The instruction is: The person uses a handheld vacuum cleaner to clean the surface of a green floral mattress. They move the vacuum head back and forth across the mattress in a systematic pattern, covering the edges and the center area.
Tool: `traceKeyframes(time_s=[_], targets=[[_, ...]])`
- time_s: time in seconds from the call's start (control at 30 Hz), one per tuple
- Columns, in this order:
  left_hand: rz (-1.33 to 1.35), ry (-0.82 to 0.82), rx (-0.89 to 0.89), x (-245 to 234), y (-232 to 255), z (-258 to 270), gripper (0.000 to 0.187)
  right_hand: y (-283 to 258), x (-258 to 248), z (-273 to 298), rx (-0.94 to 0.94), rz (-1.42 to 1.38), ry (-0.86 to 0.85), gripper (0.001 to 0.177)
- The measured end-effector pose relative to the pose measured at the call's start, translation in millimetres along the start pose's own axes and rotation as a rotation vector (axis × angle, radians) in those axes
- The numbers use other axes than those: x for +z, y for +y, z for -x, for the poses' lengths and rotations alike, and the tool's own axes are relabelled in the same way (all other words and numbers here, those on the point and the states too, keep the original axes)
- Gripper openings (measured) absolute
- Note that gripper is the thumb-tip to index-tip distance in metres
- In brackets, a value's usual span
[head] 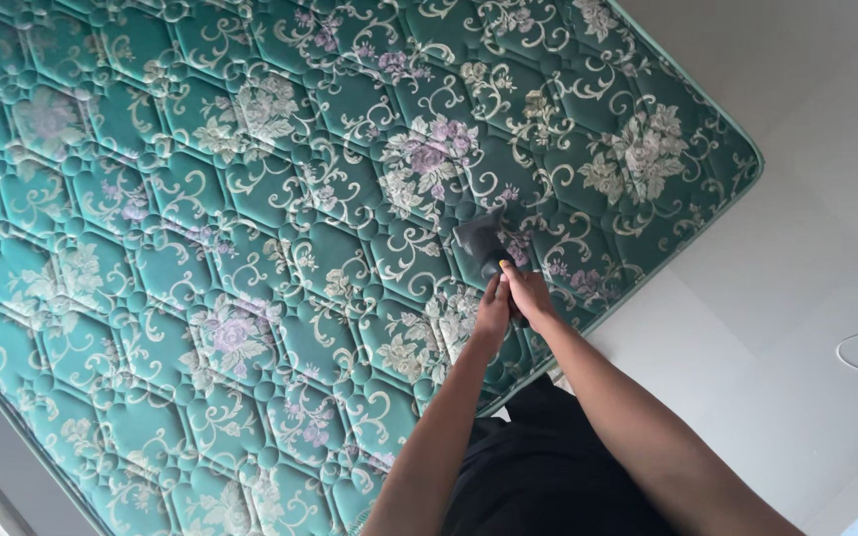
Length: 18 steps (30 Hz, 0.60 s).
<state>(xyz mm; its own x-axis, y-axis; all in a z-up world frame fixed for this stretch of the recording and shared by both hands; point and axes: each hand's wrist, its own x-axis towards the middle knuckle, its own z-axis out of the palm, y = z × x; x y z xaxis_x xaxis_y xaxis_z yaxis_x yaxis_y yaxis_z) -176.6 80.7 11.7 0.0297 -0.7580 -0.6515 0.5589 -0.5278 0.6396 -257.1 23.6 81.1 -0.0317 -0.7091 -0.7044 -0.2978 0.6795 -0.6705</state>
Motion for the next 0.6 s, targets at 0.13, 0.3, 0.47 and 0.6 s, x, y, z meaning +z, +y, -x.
traceKeyframes(time_s=[0.13, 0.3, 0.47, 0.6], targets=[[-0.049, 0.036, 0.050, 1, 19, -27, 0.055, -10, 8, -27, -0.104, 0.137, 0.075, 0.056], [-0.075, 0.108, 0.068, -12, 41, -81, 0.055, -40, 32, -81, -0.118, 0.185, 0.033, 0.069], [-0.099, 0.180, 0.071, -12, 101, -163, 0.057, -102, 58, -164, -0.167, 0.226, -0.004, 0.073], [-0.348, 0.321, 0.189, -11, 162, -226, 0.056, -159, 80, -244, -0.258, 0.335, -0.032, 0.077]])
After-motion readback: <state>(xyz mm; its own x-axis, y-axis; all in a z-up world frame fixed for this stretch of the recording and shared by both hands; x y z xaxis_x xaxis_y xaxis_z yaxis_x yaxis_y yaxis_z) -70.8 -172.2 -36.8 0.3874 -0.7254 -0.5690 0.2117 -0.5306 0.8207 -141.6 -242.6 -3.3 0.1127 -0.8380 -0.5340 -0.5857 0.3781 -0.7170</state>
